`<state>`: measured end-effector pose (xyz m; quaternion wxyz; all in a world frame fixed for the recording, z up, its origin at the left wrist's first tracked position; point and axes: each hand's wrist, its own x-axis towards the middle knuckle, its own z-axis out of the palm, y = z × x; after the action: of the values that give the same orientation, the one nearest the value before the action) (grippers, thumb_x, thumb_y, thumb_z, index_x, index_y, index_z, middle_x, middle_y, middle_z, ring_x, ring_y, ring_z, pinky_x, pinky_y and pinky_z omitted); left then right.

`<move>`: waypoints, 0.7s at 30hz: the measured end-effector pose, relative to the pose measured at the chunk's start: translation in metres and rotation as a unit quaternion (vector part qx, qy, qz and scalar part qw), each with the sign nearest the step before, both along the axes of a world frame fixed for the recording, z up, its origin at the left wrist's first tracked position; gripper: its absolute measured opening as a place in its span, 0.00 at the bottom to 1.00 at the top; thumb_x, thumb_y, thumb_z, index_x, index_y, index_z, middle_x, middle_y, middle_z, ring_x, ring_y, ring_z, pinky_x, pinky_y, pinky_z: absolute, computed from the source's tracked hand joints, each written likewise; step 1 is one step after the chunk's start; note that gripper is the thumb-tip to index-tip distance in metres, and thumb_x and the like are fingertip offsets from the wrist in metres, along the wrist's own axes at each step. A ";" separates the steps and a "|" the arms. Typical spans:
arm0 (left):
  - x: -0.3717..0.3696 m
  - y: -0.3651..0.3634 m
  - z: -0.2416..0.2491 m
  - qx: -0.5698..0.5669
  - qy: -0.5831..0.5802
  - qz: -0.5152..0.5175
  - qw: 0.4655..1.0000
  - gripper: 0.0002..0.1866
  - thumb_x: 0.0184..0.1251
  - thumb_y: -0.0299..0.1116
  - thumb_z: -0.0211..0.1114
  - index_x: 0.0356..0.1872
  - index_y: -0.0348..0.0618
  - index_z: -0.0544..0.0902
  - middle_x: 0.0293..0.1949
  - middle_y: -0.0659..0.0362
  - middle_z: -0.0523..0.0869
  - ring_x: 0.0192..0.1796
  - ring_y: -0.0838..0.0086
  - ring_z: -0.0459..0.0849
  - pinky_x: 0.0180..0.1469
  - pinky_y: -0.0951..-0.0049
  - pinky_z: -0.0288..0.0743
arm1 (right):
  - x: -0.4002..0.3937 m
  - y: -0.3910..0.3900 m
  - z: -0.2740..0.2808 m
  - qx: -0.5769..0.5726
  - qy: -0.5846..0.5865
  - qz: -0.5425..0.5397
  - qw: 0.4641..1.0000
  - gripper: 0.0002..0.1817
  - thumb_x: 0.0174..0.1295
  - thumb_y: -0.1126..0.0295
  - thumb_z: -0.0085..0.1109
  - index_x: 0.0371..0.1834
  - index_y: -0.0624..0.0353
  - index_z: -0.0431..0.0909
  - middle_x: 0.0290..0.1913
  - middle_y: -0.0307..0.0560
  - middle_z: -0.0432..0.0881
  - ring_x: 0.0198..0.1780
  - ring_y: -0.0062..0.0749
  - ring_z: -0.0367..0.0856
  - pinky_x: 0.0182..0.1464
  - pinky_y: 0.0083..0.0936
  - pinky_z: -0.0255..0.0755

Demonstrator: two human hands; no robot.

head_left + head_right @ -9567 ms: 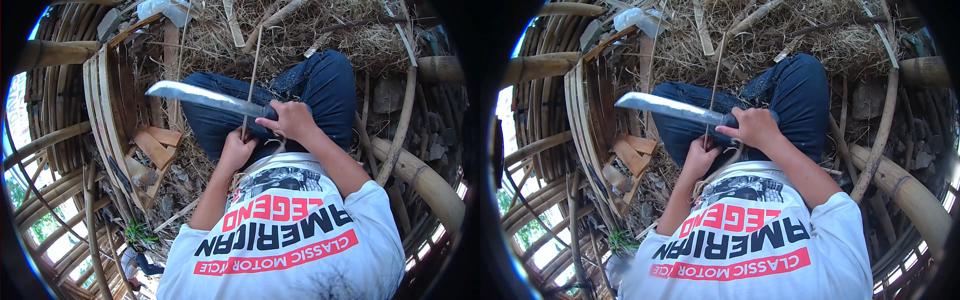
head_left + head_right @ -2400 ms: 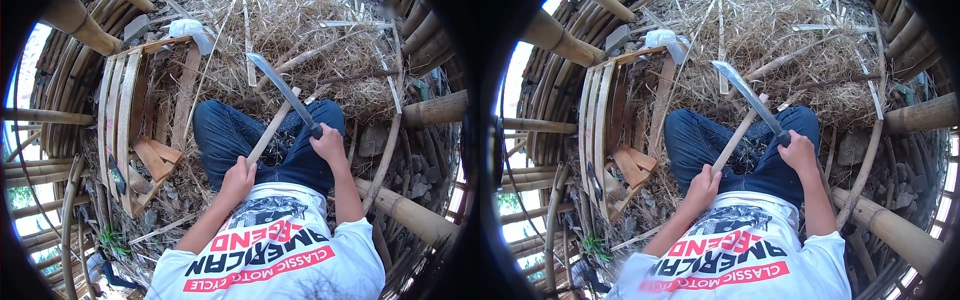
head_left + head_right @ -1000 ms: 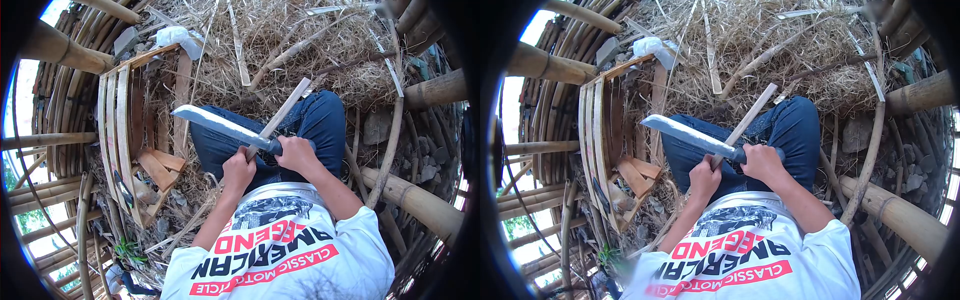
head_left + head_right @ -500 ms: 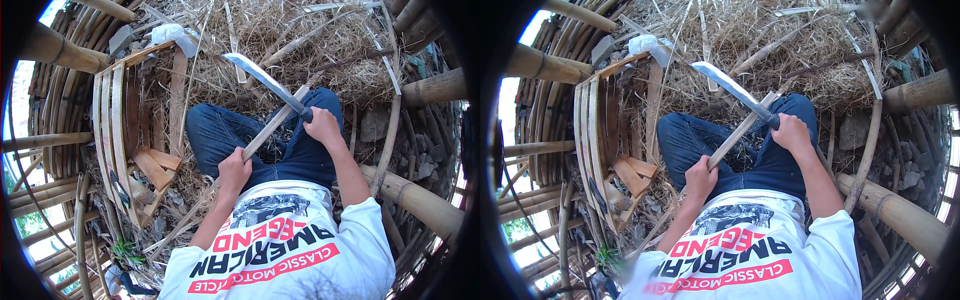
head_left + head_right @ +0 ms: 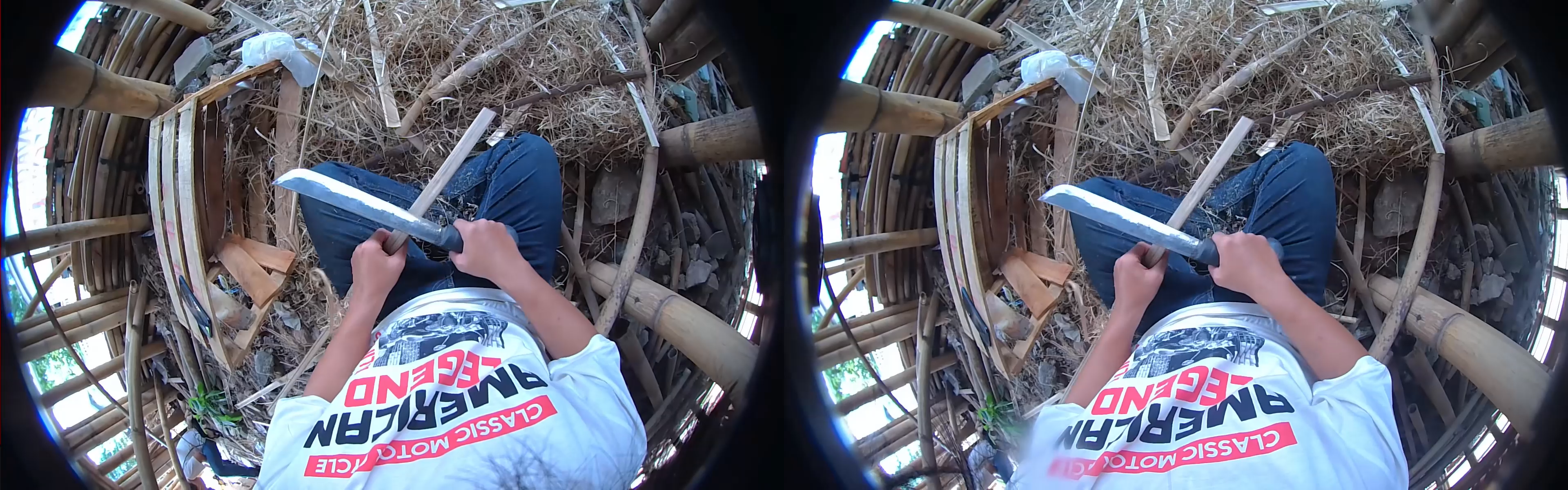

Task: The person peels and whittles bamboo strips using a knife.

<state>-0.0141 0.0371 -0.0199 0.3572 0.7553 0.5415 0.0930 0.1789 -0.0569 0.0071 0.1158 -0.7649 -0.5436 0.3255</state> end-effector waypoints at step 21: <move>-0.007 0.002 -0.001 0.014 -0.024 -0.011 1.000 0.13 0.52 0.37 0.70 0.33 0.36 0.84 0.27 0.44 0.85 0.34 0.49 0.85 0.38 0.58 0.78 | 0.011 0.002 0.000 0.028 -0.113 -0.018 0.993 0.10 0.47 0.63 0.66 0.28 0.56 0.78 0.23 0.56 0.82 0.29 0.54 0.84 0.35 0.48 0.77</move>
<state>-0.0212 0.0391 -0.0205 0.3603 0.7640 0.5228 0.1145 0.1894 -0.0547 0.0068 0.0804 -0.8030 -0.5483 0.2195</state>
